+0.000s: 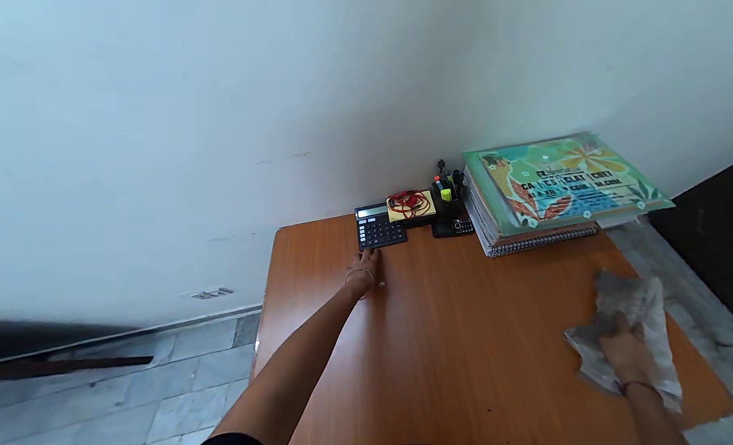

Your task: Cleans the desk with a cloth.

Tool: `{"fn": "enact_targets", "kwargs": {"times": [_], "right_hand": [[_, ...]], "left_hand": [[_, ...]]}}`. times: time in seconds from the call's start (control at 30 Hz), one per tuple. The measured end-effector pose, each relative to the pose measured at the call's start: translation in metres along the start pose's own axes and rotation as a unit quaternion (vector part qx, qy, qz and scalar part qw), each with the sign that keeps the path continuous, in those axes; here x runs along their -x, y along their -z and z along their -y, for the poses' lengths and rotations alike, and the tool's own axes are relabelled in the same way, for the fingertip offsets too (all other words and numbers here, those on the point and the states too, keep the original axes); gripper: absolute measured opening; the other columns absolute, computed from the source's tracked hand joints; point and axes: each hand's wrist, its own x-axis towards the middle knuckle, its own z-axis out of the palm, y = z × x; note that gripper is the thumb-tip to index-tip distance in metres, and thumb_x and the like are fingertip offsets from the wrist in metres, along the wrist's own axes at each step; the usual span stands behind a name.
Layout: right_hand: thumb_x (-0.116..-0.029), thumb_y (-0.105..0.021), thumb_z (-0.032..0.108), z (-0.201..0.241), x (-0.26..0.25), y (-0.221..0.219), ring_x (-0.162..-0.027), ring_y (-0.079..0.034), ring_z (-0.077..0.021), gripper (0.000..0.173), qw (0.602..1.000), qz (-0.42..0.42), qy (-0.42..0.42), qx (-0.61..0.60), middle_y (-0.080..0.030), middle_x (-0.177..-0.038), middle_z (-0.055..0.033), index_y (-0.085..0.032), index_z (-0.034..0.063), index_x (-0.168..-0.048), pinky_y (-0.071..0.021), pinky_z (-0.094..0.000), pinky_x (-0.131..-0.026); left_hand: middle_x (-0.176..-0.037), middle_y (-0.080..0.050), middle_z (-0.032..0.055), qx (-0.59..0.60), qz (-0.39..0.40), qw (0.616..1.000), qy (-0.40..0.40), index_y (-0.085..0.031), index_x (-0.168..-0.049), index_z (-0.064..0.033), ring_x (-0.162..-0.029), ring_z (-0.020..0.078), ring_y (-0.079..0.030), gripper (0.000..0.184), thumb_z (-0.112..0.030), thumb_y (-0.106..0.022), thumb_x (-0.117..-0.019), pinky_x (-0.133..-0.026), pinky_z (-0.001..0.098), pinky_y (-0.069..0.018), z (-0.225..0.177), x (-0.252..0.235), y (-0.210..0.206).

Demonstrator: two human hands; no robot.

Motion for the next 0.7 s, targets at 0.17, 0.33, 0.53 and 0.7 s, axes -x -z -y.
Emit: {"fn": "enact_targets", "kwargs": {"times": [0.17, 0.33, 0.53, 0.7], "right_hand": [[-0.0995, -0.054, 0.010, 0.090, 0.093, -0.027, -0.122, -0.063, -0.0455, 0.061, 0.991, 0.045, 0.121, 0.039, -0.031, -0.166, -0.0211, -0.041, 0.0159, -0.159, -0.0535, -0.0604, -0.091], [-0.0894, -0.060, 0.005, 0.127, 0.257, -0.096, -0.105, -0.073, -0.0383, 0.059, 0.903, 0.119, 0.413, 0.016, -0.047, -0.158, -0.0171, -0.060, 0.0173, -0.147, -0.0601, -0.0502, -0.079], [-0.0901, -0.063, 0.004, 0.059, 0.302, -0.109, -0.104, -0.073, -0.0387, 0.042, 0.847, 0.116, 0.519, -0.019, -0.059, -0.148, -0.0137, -0.074, 0.0153, -0.129, -0.0596, -0.0536, -0.084], [-0.0904, -0.057, -0.003, -0.032, 0.174, -0.055, -0.127, -0.060, -0.0492, 0.056, 0.958, -0.003, 0.287, -0.019, -0.045, -0.157, -0.0250, -0.059, 0.0054, -0.145, -0.0523, -0.0651, -0.096]], "left_hand": [[-0.168, -0.025, 0.0169, 0.010, -0.004, 1.000, 0.002, -0.028, -0.162, -0.0093, -0.151, 0.0471, -0.027, 0.094, -0.016, -0.084, -0.0855, -0.107, 0.0675, -0.0409, 0.001, -0.006, -0.004], [-0.168, -0.026, 0.0151, 0.022, -0.007, 1.000, 0.000, -0.029, -0.162, -0.0093, -0.151, 0.0463, -0.026, 0.094, -0.016, -0.084, -0.0860, -0.107, 0.0687, -0.0395, 0.001, 0.001, -0.001], [-0.168, -0.026, 0.0157, 0.071, -0.091, 0.993, 0.028, -0.029, -0.162, -0.0131, -0.150, 0.0451, -0.031, 0.092, -0.016, -0.081, -0.0873, -0.111, 0.0685, -0.0354, 0.007, 0.004, -0.024], [-0.171, -0.017, 0.0160, 0.120, -0.131, 0.984, 0.013, -0.024, -0.165, -0.0153, -0.155, 0.0390, -0.023, 0.080, -0.039, -0.065, -0.1005, -0.122, 0.0648, -0.0176, 0.027, 0.059, -0.066]]}}
